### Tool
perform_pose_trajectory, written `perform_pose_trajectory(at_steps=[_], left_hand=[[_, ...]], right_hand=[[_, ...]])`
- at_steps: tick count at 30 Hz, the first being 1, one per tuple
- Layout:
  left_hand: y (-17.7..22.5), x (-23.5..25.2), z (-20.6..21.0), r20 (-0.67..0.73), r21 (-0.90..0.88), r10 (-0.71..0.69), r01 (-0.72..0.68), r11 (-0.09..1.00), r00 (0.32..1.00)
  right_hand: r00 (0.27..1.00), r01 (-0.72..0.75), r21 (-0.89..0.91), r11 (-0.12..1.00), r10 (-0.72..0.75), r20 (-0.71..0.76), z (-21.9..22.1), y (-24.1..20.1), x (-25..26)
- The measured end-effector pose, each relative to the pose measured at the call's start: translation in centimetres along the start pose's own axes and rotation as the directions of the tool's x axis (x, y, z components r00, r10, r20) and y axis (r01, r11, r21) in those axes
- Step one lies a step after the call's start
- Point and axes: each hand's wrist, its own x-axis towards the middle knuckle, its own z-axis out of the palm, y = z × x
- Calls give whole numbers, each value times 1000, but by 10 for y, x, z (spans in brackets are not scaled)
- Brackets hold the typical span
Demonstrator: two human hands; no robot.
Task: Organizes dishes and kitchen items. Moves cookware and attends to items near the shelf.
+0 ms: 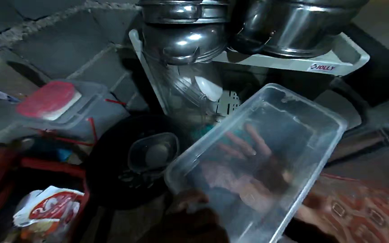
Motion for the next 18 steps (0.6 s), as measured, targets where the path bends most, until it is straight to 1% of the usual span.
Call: perform_pose_trajectory(at_steps=[1, 2, 3, 4, 5, 6, 7, 8, 9, 10, 11, 12, 13, 14, 15, 16, 17, 18], left_hand=[[-13, 8, 15, 39, 20, 13, -14, 1000, 999], [-26, 15, 30, 48, 23, 11, -12, 1000, 999], [-37, 20, 43, 36, -7, -6, 6, 1000, 999], [-49, 22, 54, 22, -79, -18, 19, 997, 1000], [-59, 22, 64, 6, -160, -29, 29, 987, 1000], [-66, 20, 72, -9, -228, -56, 53, 972, 998], [-70, 17, 74, -8, -283, -111, 104, 954, 994], [-71, 13, 71, 12, -307, -190, 185, 934, 982], [-72, 8, 64, 16, -307, -278, 269, 913, 961], [-76, 0, 58, -15, -280, -365, 346, 895, 931], [-82, -12, 52, -80, -231, -437, 410, 882, 896], [-91, -28, 47, -153, -149, -504, 484, 862, 850], [-100, -47, 40, -203, -42, -584, 588, 807, 786], [-108, -69, 33, -209, 56, -688, 711, 701, 695], [-118, -91, 26, -179, 139, -795, 815, 562, 579], [-130, -112, 20, -140, 211, -873, 876, 434, 466], [-141, -131, 17, -109, 271, -923, 904, 330, 369], [-150, -146, 18, -107, 324, -947, 911, 254, 302]], right_hand=[[999, 14, -50, 999, -16, -29, -9, -4, -4], [999, 38, -81, 996, -40, -32, -23, -4, -7], [997, 71, -106, 992, -71, 0, -37, -1, -13], [995, 91, -117, 989, -96, -39, -46, 4, -16], [982, 88, -157, 984, -112, -153, -53, 11, -18], [966, 74, -140, 987, -106, -235, -63, 18, -15], [935, 58, -151, 987, -106, -337, -72, 25, -8], [924, 28, -119, 992, -71, -375, -84, 31, 4], [928, -10, -64, 998, -15, -371, -97, 33, 17], [927, -41, -19, 999, 31, -374, -107, 32, 32], [919, -67, 9, 998, 65, -390, -116, 29, 46], [909, -92, 15, 996, 90, -407, -127, 25, 61], [894, -120, 5, 993, 110, -435, -137, 19, 75], [865, -156, -42, 987, 116, -488, -143, 12, 89], [815, -218, -135, 967, 104, -570, -142, 4, 103], [751, -298, -248, 922, 66, -657, -136, -4, 117], [700, -375, -335, 864, 27, -713, -132, -13, 128], [664, -453, -420, 786, -17, -748, -130, -21, 138]])
